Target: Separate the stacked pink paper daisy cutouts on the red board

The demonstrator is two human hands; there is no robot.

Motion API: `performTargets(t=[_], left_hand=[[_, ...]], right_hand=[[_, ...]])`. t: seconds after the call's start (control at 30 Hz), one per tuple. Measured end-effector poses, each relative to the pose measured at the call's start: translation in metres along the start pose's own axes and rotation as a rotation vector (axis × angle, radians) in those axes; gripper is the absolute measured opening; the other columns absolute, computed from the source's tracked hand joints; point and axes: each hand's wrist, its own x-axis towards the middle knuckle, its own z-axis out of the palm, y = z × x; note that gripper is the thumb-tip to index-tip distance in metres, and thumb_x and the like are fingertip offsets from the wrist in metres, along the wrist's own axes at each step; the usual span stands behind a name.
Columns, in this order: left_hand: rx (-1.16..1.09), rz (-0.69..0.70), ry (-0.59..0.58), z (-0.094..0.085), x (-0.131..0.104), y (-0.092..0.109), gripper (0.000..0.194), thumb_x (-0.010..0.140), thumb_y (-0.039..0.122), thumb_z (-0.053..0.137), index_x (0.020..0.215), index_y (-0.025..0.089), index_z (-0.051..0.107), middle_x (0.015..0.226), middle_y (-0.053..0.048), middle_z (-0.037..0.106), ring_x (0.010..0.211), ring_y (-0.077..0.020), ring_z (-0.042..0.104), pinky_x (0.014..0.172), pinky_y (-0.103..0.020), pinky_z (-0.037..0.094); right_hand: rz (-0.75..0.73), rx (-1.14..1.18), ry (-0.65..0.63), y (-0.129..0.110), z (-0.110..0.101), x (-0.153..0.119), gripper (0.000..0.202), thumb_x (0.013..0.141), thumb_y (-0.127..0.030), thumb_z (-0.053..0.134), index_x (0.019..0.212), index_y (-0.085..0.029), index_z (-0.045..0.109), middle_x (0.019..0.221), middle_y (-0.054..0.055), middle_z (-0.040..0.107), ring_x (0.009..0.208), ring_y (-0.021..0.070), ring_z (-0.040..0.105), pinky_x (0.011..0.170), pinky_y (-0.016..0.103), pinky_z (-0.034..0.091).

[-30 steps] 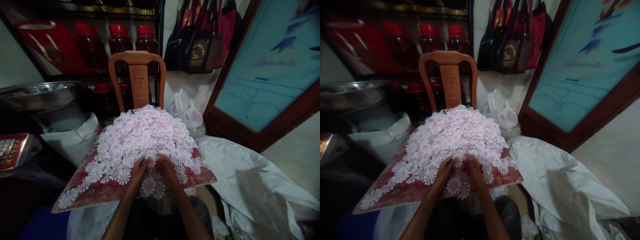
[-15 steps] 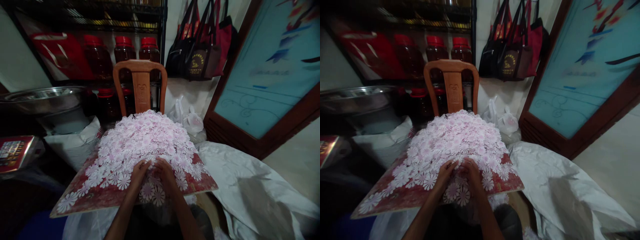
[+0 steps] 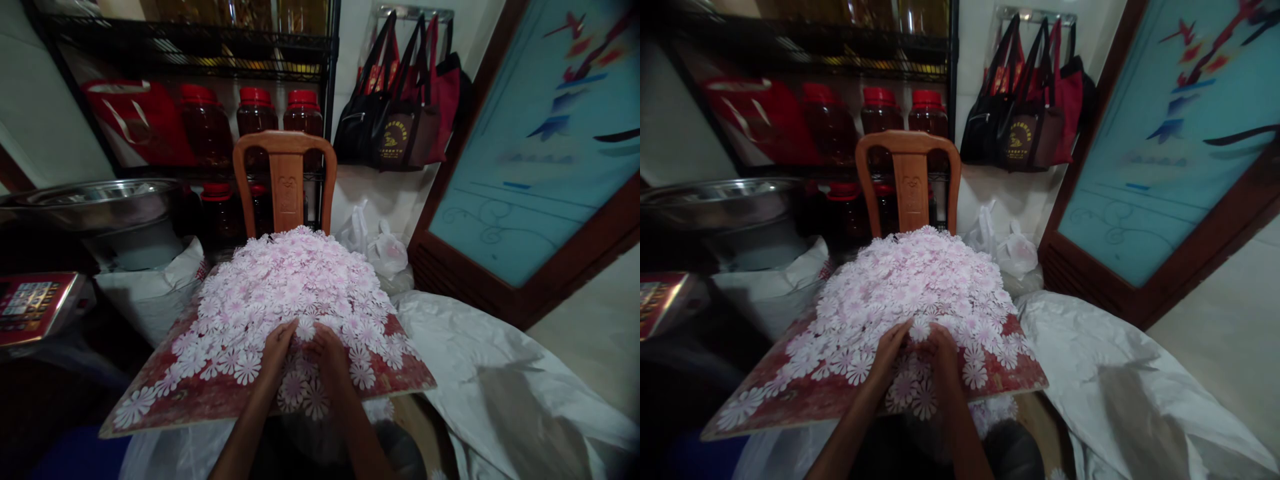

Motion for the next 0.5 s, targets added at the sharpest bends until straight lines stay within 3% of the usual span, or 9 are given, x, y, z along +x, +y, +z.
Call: performTargets(t=[0.3, 0.5], left_hand=[[-0.012, -0.044, 0.061, -0.003, -0.006, 0.002, 0.055, 0.071, 0.066, 0.065, 0.088, 0.013, 0.063, 0.078, -0.003, 0.059, 0.071, -0.0158, 0.056, 0.061, -0.024, 0.046], [0.121, 0.208, 0.110, -0.005, -0.010, -0.007, 0.043, 0.081, 0.056, 0.059, 0.066, 0.016, 0.050, 0.063, 0.004, 0.043, 0.060, -0.0112, 0.041, 0.058, -0.021, 0.036]], right_hand=[[-0.137, -0.132, -0.004, 0.002, -0.008, 0.001, 0.043, 0.074, -0.042, 0.069, 0.111, -0.020, 0.062, 0.079, -0.001, 0.066, 0.063, 0.0154, 0.066, 0.064, 0.029, 0.053], [-0.204, -0.223, 0.016, 0.003, -0.007, -0.003, 0.050, 0.080, -0.048, 0.063, 0.122, -0.020, 0.059, 0.081, 0.001, 0.069, 0.067, 0.0172, 0.067, 0.067, 0.031, 0.053]])
